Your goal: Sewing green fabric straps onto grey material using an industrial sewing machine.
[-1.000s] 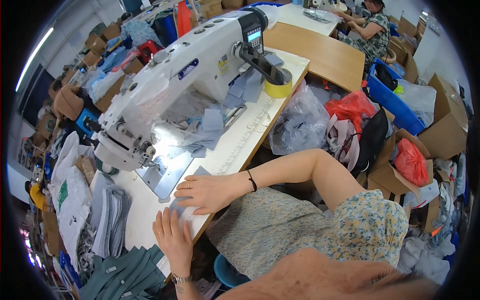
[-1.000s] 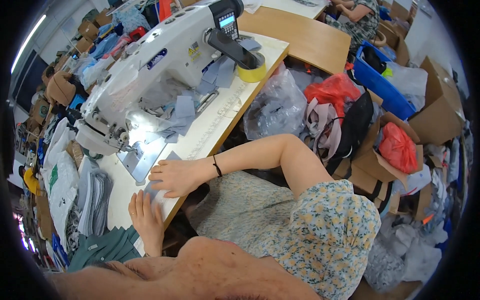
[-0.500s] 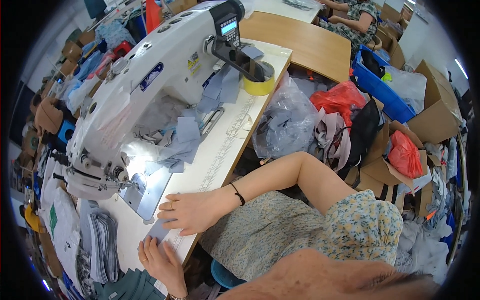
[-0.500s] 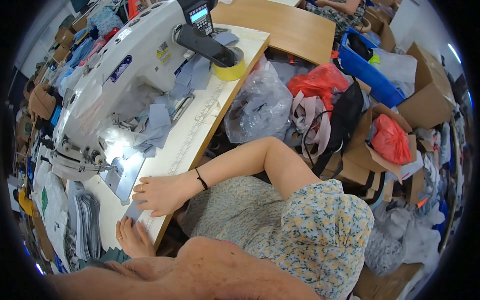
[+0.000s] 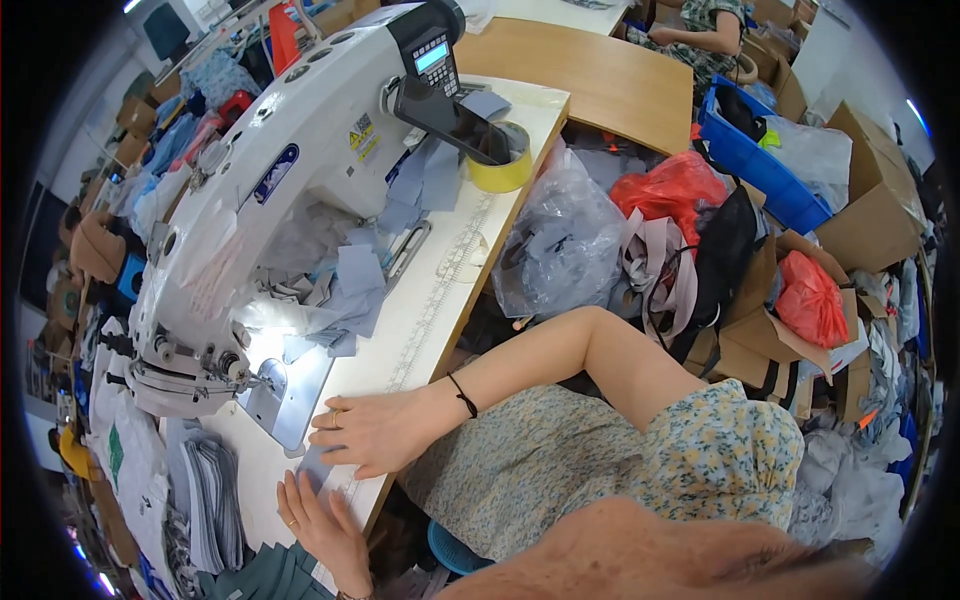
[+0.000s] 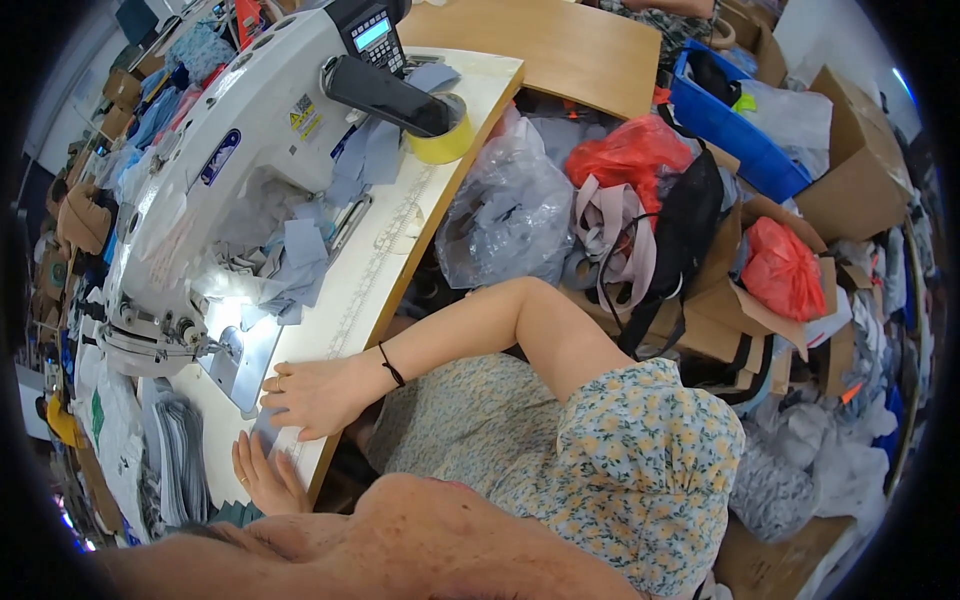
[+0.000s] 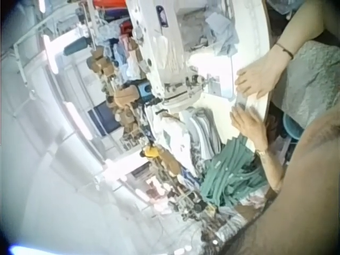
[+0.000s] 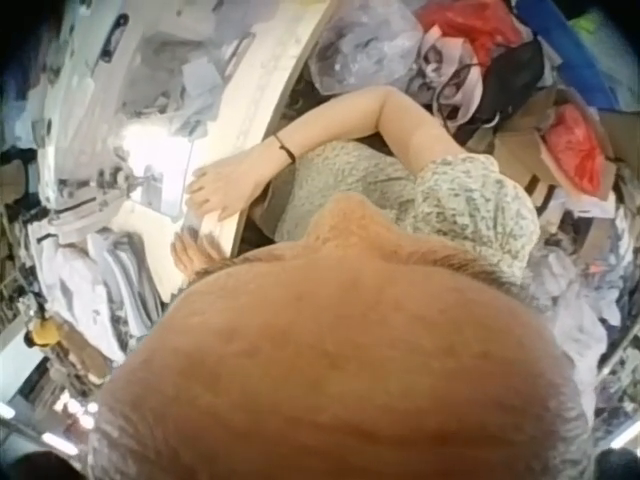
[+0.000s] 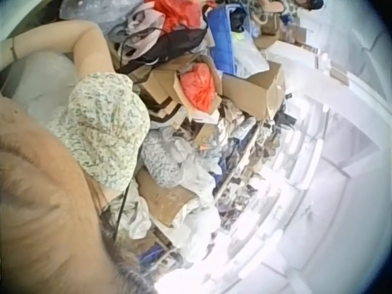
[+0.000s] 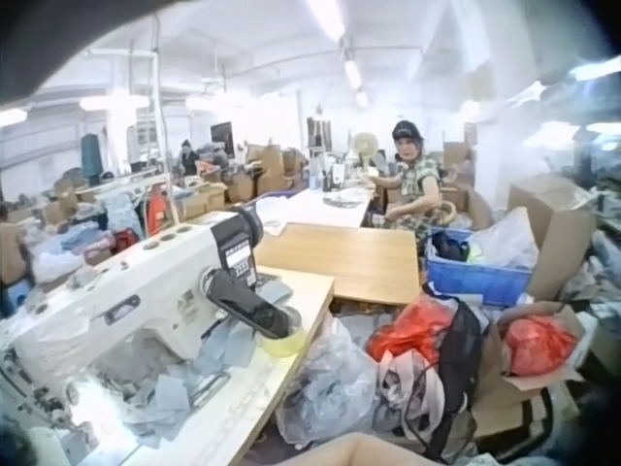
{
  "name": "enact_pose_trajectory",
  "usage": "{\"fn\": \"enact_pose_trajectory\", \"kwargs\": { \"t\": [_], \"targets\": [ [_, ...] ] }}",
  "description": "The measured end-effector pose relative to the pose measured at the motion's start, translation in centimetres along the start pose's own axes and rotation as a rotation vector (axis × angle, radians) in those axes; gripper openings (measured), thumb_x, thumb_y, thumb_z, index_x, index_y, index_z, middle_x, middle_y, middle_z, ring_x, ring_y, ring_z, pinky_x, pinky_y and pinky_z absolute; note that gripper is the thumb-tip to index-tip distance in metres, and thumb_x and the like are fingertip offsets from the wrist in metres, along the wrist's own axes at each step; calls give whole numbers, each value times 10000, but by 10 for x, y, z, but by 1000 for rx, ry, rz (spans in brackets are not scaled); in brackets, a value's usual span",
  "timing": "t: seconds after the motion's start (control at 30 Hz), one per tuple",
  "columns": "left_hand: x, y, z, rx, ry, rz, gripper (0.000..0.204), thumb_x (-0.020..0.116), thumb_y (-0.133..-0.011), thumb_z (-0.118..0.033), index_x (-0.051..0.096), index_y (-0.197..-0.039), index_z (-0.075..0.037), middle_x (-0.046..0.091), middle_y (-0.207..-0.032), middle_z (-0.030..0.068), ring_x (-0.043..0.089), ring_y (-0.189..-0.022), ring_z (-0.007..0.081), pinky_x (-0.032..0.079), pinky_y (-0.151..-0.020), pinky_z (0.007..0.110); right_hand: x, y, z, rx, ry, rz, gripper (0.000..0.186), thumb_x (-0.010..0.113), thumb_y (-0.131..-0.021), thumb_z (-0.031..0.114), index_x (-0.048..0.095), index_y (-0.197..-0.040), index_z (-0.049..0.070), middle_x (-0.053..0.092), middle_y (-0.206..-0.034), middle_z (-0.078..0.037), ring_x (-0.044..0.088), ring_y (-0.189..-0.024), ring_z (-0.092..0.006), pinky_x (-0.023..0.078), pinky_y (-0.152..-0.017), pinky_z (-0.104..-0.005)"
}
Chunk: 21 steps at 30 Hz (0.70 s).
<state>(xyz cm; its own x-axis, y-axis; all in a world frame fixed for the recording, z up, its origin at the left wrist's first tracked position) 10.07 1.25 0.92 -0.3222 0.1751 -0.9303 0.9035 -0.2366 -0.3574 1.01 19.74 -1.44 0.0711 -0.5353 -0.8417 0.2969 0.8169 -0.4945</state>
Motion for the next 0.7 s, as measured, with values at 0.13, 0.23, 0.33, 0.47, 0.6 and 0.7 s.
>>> {"fn": "enact_pose_trajectory", "kwargs": {
  "t": [0.13, 0.23, 0.33, 0.47, 0.6, 0.7],
  "targets": [
    [-2, -3, -2, 5, 38, 45, 371, 570, -960, -124, 565, -1272, 78, 533, -1379, 228, 405, -1347, 442, 337, -1107, 522, 0, 0, 0, 3, 23, 12, 450, 612, -937, 387, 597, -1234, 49, 524, -1353, -156, 449, -1318, -320, 327, -1095, -462],
    [-2, -2, -2, 11, 7, 64, 366, 568, -962, -125, 565, -1264, 83, 539, -1369, 229, 408, -1344, 443, 337, -1103, 530, 1, -1, 0, 3, 21, 11, 445, 612, -937, 390, 599, -1233, 58, 524, -1354, -154, 450, -1318, -320, 329, -1093, -461],
    [-1, 1, -1, -8, -17, 55, 361, 565, -965, -125, 567, -1258, 86, 539, -1369, 230, 407, -1346, 443, 329, -1105, 538, 3, 1, -1, -5, 18, -25, 438, 616, -932, 388, 601, -1232, 68, 526, -1351, -153, 455, -1314, -321, 333, -1090, -459],
    [1, 4, 1, -16, -52, 36, 359, 562, -967, -127, 568, -1254, 88, 535, -1374, 233, 403, -1355, 437, 323, -1108, 544, 1, 1, -1, -5, 45, -41, 441, 632, -916, 382, 602, -1225, 68, 536, -1336, -153, 476, -1294, -324, 342, -1083, -449],
    [-2, 2, -3, -14, -79, 19, 367, 563, -969, -132, 566, -1266, 85, 533, -1384, 225, 402, -1360, 431, 335, -1106, 533, 2, -1, 0, -13, 64, -52, 449, 642, -907, 380, 602, -1220, 61, 542, -1325, -153, 489, -1279, -326, 348, -1079, -444],
    [-5, -1, -6, -38, -12, -57, 372, 558, -975, -141, 570, -1278, 75, 532, -1389, 222, 402, -1362, 428, 347, -1103, 517, 1, 0, -1, -15, 48, -23, 447, 642, -909, 376, 602, -1217, 55, 543, -1320, -153, 492, -1273, -324, 355, -1068, -441]
  ]
}}
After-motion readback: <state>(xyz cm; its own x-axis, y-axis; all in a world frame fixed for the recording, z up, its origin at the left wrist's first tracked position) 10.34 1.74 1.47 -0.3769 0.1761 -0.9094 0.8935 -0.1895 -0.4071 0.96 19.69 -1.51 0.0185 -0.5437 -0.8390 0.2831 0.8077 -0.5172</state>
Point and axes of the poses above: each hand's wrist, its own y-axis away from the middle knuckle, its own x-axis out of the palm, z = x × y, the point moved 3 cm from there along -y, towards the middle knuckle
